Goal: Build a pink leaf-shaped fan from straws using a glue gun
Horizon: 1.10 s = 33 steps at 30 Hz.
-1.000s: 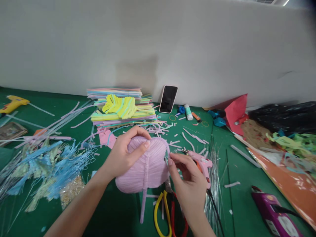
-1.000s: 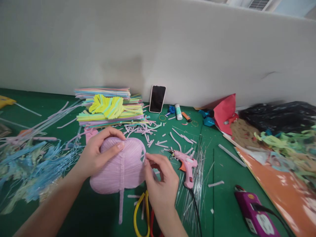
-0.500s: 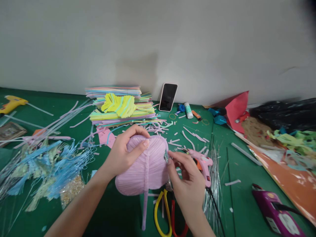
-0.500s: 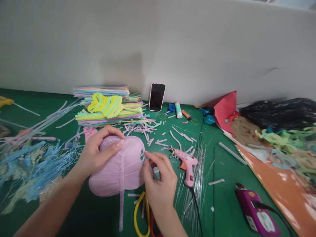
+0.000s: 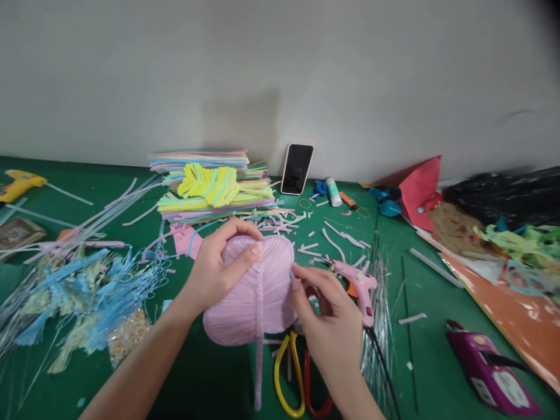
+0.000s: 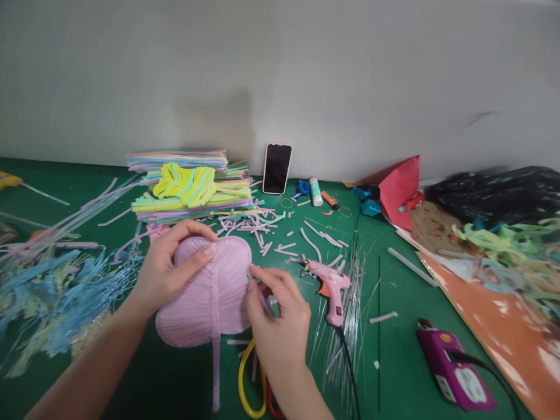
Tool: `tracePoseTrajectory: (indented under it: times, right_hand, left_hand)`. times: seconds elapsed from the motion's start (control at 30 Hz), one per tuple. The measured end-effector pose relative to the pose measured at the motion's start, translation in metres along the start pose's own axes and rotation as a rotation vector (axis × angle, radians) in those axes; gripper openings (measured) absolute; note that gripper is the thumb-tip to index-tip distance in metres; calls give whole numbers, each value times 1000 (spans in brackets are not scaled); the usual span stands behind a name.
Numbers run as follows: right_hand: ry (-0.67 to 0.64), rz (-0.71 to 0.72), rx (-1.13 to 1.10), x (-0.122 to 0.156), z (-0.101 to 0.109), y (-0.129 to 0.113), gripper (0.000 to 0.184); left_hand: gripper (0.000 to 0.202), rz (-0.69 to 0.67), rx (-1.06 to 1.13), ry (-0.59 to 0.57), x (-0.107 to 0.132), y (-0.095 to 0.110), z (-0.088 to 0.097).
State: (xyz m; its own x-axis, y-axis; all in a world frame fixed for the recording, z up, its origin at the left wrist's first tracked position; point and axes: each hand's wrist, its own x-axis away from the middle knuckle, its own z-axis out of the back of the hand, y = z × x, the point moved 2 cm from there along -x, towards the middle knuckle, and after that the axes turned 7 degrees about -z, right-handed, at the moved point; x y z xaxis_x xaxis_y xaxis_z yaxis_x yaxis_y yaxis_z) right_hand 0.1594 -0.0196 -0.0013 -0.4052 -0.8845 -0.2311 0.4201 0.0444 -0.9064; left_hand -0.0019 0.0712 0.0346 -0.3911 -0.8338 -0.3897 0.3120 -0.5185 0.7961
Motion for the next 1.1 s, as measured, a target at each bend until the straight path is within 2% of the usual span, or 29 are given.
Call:
tracePoseTrajectory:
  times: [0.3, 0.47, 1.1]
  right_hand:
    - [-60, -22, -21, 2, 0, 2, 29]
    - [-40, -102, -96, 3, 1, 6, 21]
    - [-123, -41, -76, -1, 2, 7, 23]
  left_hand:
    - [10, 30, 31, 12, -2, -6, 0]
    - [8, 13, 43, 27, -2, -8, 0]
    - [7, 13, 88, 36, -2, -10, 0]
